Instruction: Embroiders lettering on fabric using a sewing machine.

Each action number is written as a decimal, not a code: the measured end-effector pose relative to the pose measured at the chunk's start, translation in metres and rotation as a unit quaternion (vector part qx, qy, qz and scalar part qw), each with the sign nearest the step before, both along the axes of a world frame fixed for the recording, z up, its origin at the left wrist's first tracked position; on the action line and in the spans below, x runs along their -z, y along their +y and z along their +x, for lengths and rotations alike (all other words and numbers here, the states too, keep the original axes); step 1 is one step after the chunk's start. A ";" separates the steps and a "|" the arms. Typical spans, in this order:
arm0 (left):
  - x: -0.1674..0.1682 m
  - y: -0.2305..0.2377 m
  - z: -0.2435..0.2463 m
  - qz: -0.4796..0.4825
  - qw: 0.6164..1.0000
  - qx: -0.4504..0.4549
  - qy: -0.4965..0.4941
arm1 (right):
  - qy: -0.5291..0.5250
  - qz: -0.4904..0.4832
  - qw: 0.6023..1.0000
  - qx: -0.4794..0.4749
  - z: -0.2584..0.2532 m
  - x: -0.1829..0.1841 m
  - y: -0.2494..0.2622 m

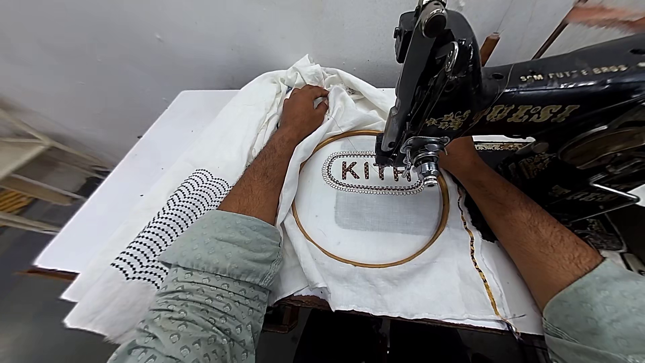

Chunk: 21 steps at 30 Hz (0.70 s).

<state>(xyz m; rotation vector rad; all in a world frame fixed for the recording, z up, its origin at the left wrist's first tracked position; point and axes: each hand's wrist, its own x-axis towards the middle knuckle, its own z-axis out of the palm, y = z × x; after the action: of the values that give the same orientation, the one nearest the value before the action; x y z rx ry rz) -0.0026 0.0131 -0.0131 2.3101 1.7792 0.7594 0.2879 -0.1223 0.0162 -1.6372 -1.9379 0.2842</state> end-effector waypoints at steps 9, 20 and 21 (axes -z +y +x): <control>-0.001 -0.002 0.000 0.000 1.000 0.004 -0.001 | 0.007 0.030 0.999 -0.014 0.002 0.006 0.003; -0.001 -0.001 0.001 -0.002 1.000 0.001 0.001 | -0.005 0.033 0.999 -0.013 0.003 0.007 0.005; -0.001 -0.001 0.001 -0.002 1.000 0.000 0.001 | -0.010 0.025 1.000 -0.011 0.002 0.006 0.005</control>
<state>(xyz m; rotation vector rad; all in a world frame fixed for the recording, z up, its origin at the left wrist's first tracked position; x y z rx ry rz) -0.0018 0.0120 -0.0122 2.3095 1.7805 0.7532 0.2901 -0.1176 0.0104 -1.5932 -1.9632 0.2255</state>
